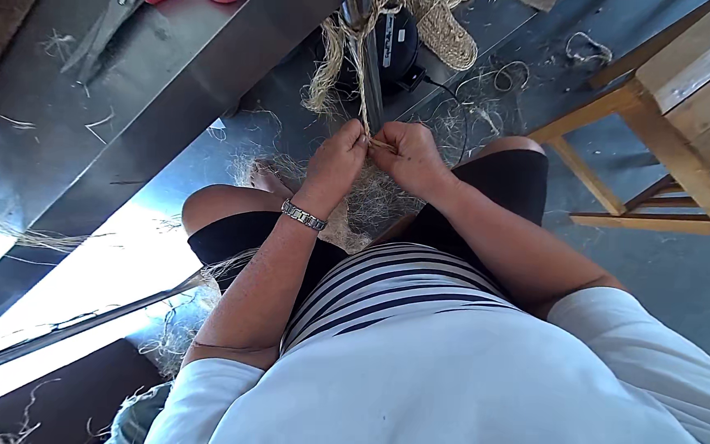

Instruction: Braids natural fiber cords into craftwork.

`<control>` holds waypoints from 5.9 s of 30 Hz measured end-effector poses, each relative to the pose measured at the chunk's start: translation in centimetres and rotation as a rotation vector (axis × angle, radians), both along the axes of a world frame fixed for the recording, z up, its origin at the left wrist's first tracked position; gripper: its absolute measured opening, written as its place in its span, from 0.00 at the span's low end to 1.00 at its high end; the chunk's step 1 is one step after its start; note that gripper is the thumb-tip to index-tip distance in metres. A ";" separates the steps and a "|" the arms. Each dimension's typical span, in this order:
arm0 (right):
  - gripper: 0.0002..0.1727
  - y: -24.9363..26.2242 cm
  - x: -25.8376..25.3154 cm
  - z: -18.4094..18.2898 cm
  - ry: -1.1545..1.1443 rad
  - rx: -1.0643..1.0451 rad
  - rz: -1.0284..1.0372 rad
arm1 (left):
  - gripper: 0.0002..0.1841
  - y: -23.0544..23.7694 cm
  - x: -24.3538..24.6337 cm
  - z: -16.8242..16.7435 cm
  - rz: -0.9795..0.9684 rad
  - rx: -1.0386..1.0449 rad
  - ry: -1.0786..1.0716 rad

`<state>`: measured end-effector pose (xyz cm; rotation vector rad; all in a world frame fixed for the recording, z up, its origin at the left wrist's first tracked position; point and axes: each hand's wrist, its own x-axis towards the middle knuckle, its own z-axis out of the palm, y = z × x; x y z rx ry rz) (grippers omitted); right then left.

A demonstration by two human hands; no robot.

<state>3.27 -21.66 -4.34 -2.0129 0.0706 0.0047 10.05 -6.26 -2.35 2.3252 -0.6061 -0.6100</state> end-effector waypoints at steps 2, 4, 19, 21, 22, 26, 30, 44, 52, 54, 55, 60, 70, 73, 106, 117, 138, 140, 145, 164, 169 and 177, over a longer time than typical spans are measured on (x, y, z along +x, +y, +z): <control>0.09 -0.1 0.0 0.1 0.016 -0.030 0.016 | 0.15 0.0 0.6 -0.1 -0.034 -0.017 0.066; 0.09 -0.3 0.0 0.4 0.028 -0.051 0.036 | 0.11 0.0 0.9 -0.2 -0.049 -0.119 0.172; 0.16 1.3 -3.6 3.3 -0.149 -0.306 0.088 | 0.09 -1.0 -0.4 1.3 0.108 -0.317 0.407; 0.16 2.5 -4.3 2.7 -0.179 -0.390 0.110 | 0.09 -1.1 -0.6 1.7 0.177 -0.359 0.490; 0.16 2.9 -4.5 2.4 -0.181 -0.426 0.116 | 0.08 -1.0 -0.8 1.9 0.212 -0.366 0.522; 0.17 3.3 -4.6 1.7 -0.096 -0.473 0.165 | 0.08 -0.5 -1.3 2.2 0.310 -0.453 0.593; 0.17 2.4 -5.7 0.9 -0.131 -0.253 0.242 | 0.10 0.0 -1.3 2.2 0.315 -0.562 0.640; 0.16 -19.8 -22.3 0.0 0.718 -0.339 -0.289 | 0.12 2.3 -0.2 2.6 0.352 -0.571 0.673; 0.22 -22.8 -32.5 -9.3 1.524 -0.657 -0.332 | 0.13 2.4 -0.2 3.1 0.361 -0.556 0.625; 0.23 -21.6 -29.2 -6.3 1.339 -0.670 -0.366 | 0.12 2.2 -0.3 3.3 0.344 -0.544 0.603; 0.22 -21.3 -27.3 -4.7 1.130 -0.680 -0.396 | 0.12 2.1 -0.3 3.3 0.334 -0.544 0.599; 0.23 -16.7 -14.1 2.4 -0.004 -0.543 -0.368 | 0.10 1.3 -1.0 2.6 0.301 -0.587 0.606; 0.08 0.7 -0.1 1.8 0.187 0.371 0.065 | 0.10 0.6 -1.8 1.0 0.296 -0.570 0.424; 0.12 -1.2 -1.6 2.4 0.325 0.744 0.044 | 0.11 0.4 -1.9 1.1 0.271 -0.562 0.459; 0.22 -0.6 -0.6 3.7 0.193 0.123 0.209 | 0.08 0.6 -2.6 0.2 0.290 -0.578 0.359; 0.05 -0.7 1.7 2.1 0.175 0.272 0.090 | 0.09 1.5 -2.0 -0.5 0.180 -0.486 0.291; 0.10 1.5 1.6 2.6 0.015 0.070 0.027 | 0.19 3.5 -1.3 2.8 -0.055 0.108 -0.111; 0.09 1.4 1.6 2.3 0.009 0.103 0.032 | 0.19 3.7 -1.0 2.4 -0.071 0.063 -0.057; 0.08 1.3 1.5 1.8 0.009 0.142 0.062 | 0.18 4.1 -0.4 2.3 -0.054 0.088 -0.111; 0.09 1.7 1.7 1.2 -0.014 0.129 0.052 | 0.19 5.6 0.8 1.7 0.010 -0.077 -0.028; 0.10 1.8 1.7 0.9 -0.048 0.160 0.062 | 0.15 4.8 0.1 1.2 0.110 -0.119 -0.058; 0.11 1.8 1.9 0.3 -0.016 0.288 0.010 | 0.17 5.1 0.1 2.1 0.065 0.074 -0.138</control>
